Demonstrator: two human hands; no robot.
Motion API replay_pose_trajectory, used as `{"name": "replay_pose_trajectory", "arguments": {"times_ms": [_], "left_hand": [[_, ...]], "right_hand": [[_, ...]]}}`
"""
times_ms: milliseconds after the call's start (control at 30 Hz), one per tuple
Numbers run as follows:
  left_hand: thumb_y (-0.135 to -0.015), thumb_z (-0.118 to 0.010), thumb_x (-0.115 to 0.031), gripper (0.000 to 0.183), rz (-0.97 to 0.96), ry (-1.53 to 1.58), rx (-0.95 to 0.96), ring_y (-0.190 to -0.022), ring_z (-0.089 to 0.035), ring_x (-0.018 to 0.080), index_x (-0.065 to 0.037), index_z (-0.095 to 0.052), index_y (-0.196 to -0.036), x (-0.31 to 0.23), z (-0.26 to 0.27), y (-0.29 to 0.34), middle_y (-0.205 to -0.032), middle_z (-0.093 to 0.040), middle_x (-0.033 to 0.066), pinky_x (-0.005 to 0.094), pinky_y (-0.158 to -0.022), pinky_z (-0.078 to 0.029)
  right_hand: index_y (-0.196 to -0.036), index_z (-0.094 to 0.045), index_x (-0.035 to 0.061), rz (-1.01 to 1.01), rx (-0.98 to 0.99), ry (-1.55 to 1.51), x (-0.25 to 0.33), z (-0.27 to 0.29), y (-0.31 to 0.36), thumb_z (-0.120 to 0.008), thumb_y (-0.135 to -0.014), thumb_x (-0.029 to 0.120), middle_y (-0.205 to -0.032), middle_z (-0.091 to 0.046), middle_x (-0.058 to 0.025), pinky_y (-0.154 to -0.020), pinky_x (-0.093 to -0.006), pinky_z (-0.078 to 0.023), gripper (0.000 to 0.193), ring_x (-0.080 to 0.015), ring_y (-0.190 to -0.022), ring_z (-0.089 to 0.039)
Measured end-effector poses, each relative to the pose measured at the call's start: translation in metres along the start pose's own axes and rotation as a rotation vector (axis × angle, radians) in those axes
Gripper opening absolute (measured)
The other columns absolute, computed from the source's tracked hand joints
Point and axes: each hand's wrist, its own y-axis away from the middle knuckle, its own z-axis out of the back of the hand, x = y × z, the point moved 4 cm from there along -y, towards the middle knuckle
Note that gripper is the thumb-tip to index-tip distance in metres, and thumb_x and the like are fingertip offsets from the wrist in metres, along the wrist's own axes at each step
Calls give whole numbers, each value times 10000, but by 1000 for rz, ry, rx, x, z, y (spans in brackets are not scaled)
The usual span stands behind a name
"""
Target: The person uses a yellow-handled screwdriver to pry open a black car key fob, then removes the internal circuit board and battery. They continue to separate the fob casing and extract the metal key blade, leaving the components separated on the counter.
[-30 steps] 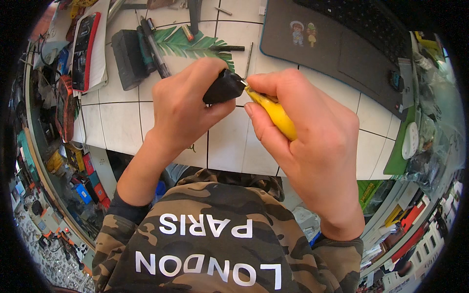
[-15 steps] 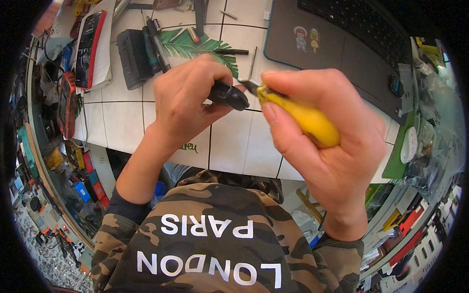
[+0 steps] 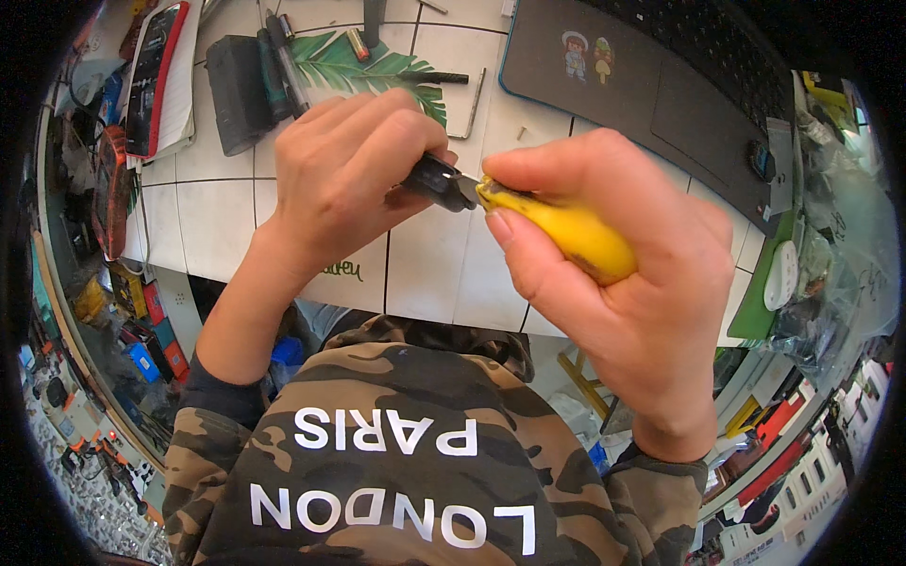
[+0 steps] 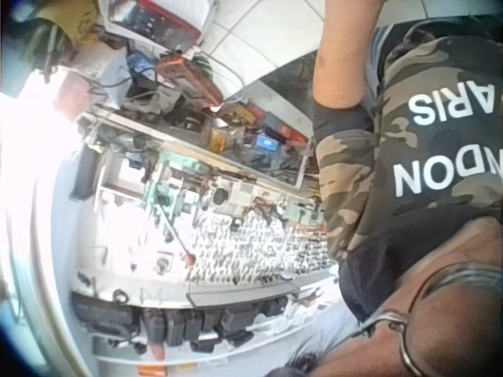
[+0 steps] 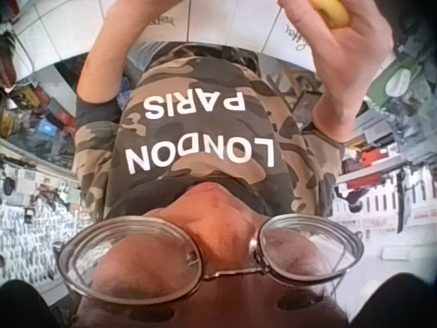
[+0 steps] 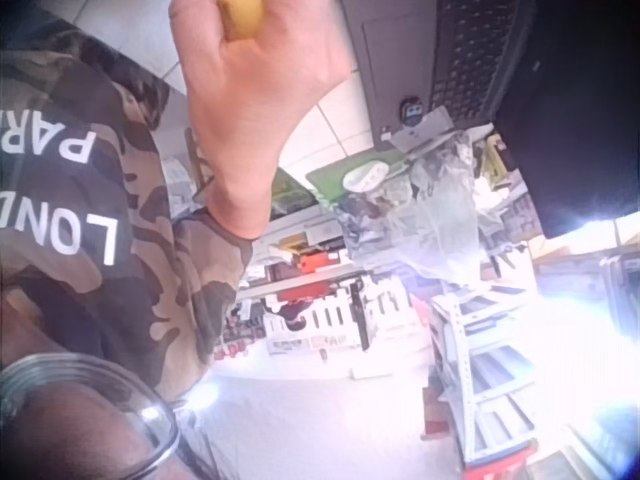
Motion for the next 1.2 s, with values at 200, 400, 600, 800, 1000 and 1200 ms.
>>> {"name": "replay_pose_trajectory", "arguments": {"times_ms": [200,400,600,800,1000,1200], "left_hand": [[-660,-603,-122,172,-84,-38,-3,-564,-486,139,-136,-457,-749,1,-5,-1,-648,-446,-28,281,-519,-384],[-677,-633,-95,230,44,23,178,-662,-562,194,-102,-470,-839,1,4,-11,-726,-529,9,310,-591,-435],[-640,-746,-49,469,95,55,64,-793,-590,229,-75,-524,-1052,12,30,-12,-861,-592,58,307,-735,-459],[-868,-622,-194,369,858,933,-227,-994,-548,170,5,-501,-1155,18,18,21,-1079,-570,98,307,-887,-448],[-921,-547,-273,313,1075,1544,-229,-850,-582,127,-11,-493,-1083,-2,-20,25,-929,-596,75,272,-760,-483],[-965,-406,-349,313,979,1840,-217,-842,-591,230,-70,-485,-1082,9,-20,27,-910,-569,111,343,-827,-479]], "right_hand": [[-1006,-604,-27,2,111,44,-7,0,0,-585,-794,-7,-807,-612,-74,-577,-166,-427,214,-86,-666,-576],[-1249,-472,38,35,-100,-218,-31,-28,1,-663,-796,78,-986,-600,-87,-648,-174,-441,493,-81,-720,-530],[-1191,-482,7,-170,-190,-683,-54,-53,8,-659,-805,42,-965,-565,-84,-638,-237,-515,425,-115,-788,-585],[-1245,-396,-11,-272,-243,-1099,-60,-72,9,-628,-854,116,-950,-583,-143,-595,-296,-548,472,-141,-703,-597],[-1243,-404,6,-198,-241,-820,-58,-83,14,-579,-890,156,-948,-573,-135,-563,-231,-482,422,-102,-657,-534],[-1179,-457,-2,-126,-207,-671,-50,-56,22,-548,-886,37,-978,-588,-124,-565,-174,-424,310,-92,-705,-568]]}}
